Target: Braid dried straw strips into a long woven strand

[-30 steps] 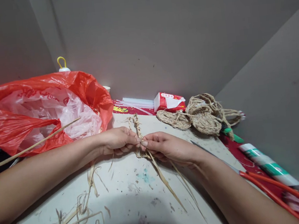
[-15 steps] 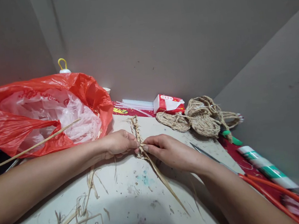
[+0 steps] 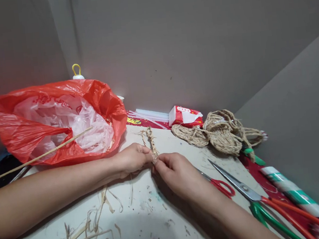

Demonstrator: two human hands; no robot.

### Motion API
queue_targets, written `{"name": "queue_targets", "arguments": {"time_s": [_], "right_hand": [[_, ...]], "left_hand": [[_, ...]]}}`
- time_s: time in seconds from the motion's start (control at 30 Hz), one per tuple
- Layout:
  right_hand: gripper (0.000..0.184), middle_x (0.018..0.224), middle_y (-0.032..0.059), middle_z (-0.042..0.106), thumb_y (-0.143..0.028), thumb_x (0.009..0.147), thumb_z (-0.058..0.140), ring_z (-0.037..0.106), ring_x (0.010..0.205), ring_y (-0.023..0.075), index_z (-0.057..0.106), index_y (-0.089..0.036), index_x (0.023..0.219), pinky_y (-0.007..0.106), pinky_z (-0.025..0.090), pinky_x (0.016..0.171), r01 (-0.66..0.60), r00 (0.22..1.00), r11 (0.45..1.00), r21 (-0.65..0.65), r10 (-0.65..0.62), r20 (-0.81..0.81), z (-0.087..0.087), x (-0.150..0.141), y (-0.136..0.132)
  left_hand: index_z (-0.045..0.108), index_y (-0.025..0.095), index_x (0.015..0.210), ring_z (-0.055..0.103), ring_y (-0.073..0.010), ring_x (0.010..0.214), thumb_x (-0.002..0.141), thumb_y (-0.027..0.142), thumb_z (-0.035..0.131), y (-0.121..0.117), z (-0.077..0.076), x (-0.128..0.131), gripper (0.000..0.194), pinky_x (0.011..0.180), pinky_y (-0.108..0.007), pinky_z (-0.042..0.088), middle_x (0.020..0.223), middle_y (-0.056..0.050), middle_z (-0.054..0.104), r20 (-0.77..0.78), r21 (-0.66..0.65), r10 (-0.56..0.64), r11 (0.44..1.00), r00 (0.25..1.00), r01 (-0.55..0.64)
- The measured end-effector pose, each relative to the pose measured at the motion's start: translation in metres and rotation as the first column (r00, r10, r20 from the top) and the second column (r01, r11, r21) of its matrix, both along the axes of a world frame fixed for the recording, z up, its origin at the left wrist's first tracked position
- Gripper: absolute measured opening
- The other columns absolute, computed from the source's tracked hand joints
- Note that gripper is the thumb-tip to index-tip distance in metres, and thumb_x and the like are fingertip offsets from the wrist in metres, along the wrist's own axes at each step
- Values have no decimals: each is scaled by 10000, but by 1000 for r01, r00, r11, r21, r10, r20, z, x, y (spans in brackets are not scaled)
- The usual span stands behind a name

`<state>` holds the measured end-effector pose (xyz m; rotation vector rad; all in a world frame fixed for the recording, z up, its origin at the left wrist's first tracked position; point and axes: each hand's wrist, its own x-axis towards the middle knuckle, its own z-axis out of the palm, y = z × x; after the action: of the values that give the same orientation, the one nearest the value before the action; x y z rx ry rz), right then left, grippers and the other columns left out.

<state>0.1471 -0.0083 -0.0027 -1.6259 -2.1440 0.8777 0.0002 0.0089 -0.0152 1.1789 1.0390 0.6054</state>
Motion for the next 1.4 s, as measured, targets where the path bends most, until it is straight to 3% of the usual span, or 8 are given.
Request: {"name": "queue_targets", "arguments": {"time_s": [0.13,0.37,0.57,0.7,0.8,0.9,1.07,1.4], "right_hand": [[316,726,129,695,-233,877,372,590,618,201,627,-174,701,299,303,550,-66,935,980,188,-5,354,5,-6,-12],[307,792,179,720,-94,859,355,680,686,268,660,-122,881,318,369,553,-207,811,963,172,70,581,8,-15,-21],[234,717,157,710,-52,745,484,651,609,252,665,-113,881,305,371,523,-424,766,905,-15,367,528,15,-24,-44],[204,569,7,631,-349,769,599,543,485,146,588,-214,616,249,360,470,-583,797,799,-145,598,84,38,-10,-54],[367,500,-7,523,-415,878,435,491,475,129,518,-212,583,244,360,469,-157,967,981,114,176,-184,45,8,-33],[309,629,29,578,-449,859,466,519,543,147,528,-199,688,264,381,500,194,943,961,196,-127,-307,30,18,-1],[386,552,-2,534,-503,862,421,453,420,98,507,-177,675,226,335,422,-92,880,925,-369,-98,-465,-3,12,19],[420,449,-96,287,-542,776,575,152,388,41,488,-167,610,210,93,352,-222,819,835,-503,-120,-561,-7,22,27]], "left_hand": [[391,191,532,211,-44,303,750,245,534,-1,-4,1,267,326,-220,113,384,91,308,104,-50,41,998,994,-36],[418,182,536,200,-38,288,751,275,569,-3,-7,5,279,313,-209,103,371,95,314,140,-99,80,993,987,-66],[541,158,637,169,-43,291,792,295,551,-2,-5,4,207,332,-217,87,340,98,292,130,-117,64,992,989,-49],[531,162,640,166,-45,286,800,281,543,0,1,1,200,331,-221,92,342,99,295,155,-94,56,995,986,-41],[525,168,642,177,-49,282,786,291,559,2,3,0,192,331,-222,96,335,99,303,169,-80,34,997,985,-21],[521,176,660,165,-51,288,775,313,571,2,4,-1,186,339,-222,94,331,109,284,177,-86,22,996,984,-7],[514,148,636,231,-32,340,773,327,546,-1,2,2,227,371,-219,128,466,53,485,177,21,-20,1000,984,17],[529,130,632,447,-62,513,801,229,515,0,-8,8,197,554,-191,351,552,23,534,175,155,-31,988,984,4]]}}
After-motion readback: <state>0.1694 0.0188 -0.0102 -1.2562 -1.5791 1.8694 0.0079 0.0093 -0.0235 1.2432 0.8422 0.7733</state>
